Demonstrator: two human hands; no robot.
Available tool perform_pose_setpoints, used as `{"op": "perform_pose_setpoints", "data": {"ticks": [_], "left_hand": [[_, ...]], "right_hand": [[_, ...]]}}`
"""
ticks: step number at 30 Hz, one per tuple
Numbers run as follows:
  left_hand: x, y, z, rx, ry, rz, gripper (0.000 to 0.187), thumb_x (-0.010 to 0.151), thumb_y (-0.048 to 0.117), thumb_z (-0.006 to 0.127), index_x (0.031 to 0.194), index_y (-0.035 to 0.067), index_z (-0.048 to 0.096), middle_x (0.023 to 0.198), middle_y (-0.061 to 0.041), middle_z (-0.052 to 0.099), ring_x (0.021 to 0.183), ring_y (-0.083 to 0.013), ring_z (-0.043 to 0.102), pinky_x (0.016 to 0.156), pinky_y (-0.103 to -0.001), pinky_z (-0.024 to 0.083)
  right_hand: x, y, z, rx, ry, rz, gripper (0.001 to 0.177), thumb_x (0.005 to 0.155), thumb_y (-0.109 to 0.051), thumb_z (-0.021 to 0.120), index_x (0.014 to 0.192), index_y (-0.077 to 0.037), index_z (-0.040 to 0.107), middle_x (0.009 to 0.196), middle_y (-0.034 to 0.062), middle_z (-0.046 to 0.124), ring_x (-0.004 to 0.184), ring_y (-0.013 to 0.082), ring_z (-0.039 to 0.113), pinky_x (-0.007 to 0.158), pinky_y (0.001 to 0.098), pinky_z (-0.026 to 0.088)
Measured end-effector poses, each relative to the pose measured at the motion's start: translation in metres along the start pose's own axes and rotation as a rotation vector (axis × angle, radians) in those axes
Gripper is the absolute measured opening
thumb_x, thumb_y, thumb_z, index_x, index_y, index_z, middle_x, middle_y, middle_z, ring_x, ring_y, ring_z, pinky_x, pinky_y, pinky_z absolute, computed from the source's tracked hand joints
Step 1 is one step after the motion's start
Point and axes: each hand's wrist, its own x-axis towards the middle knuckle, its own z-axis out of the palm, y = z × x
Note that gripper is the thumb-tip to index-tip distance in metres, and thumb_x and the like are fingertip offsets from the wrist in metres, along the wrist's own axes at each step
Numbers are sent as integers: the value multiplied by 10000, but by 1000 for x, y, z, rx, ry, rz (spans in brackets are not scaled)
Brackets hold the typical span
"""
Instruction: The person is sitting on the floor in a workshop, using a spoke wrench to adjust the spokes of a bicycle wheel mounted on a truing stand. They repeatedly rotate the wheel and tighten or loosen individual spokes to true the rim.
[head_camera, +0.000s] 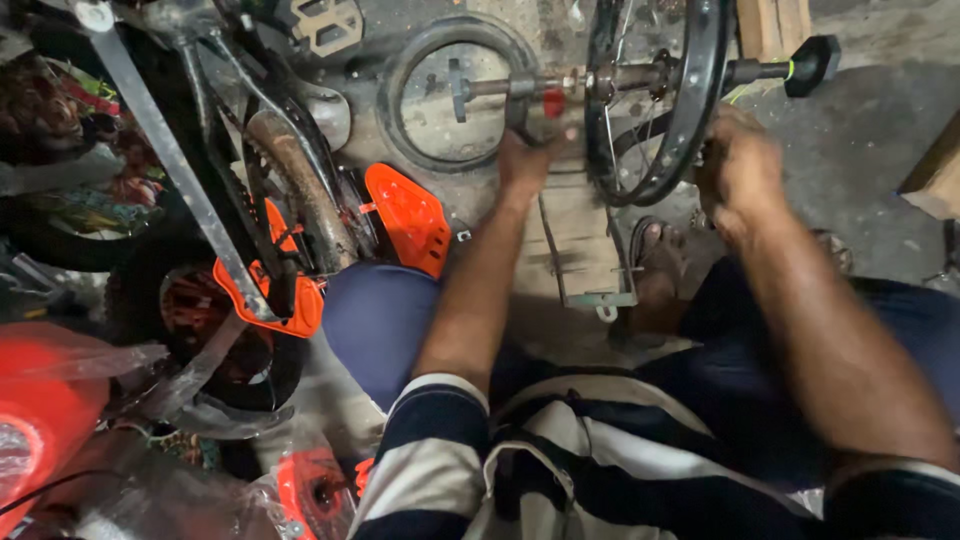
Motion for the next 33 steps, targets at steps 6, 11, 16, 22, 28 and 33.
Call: {"op": "perform_pose_setpoints", "data": {"ticks": [6,11,16,22,28,33], "left_hand": [[-6,-11,15,45,140,-18,364,747,80,947,957,5,659,860,-2,608,756,-139,538,669,-322,483],[3,-33,25,-57,198,86,422,712,25,957,952,53,611,858,34,576,751,-113,529,674,-290,507],[4,-35,27,-38,232,177,484,714,-34,928,1091,48,636,936,40,572,835,-105,524,744,-251,465],[4,-20,30,-286,137,209,513,735,-2,893,1163,67,619,1095,33,637,1009,-100,591,893,-249,513],[1,-21,28,-103,178,127,477,755,-26,917,1133,25,630,1041,17,606,947,-112,565,837,-274,513],[3,-37,27,-159,192,110,433,769,-38,936,983,46,569,932,-10,603,865,-119,578,786,-296,545]], "right_hand": [[-41,-35,8,-302,-91,-194,224,1132,-266,600,1043,-73,671,791,-36,560,643,61,467,540,236,355],[-60,-50,18,-789,-165,-547,234,1132,-216,636,1029,-8,665,819,22,594,690,116,515,593,275,391],[-75,-48,20,-1034,-278,-654,221,1039,-196,734,967,4,674,805,107,624,650,191,594,592,337,453],[-65,-37,11,-1377,-417,-722,318,845,-181,760,1123,-25,752,1137,229,736,946,366,714,822,452,575],[-52,-37,-1,-1193,-241,-531,238,1040,-204,652,1162,-20,739,1060,191,744,843,279,724,722,387,583],[-60,-52,7,-842,-251,-916,287,1212,-227,582,1131,36,666,983,152,712,839,186,694,697,300,551]]}}
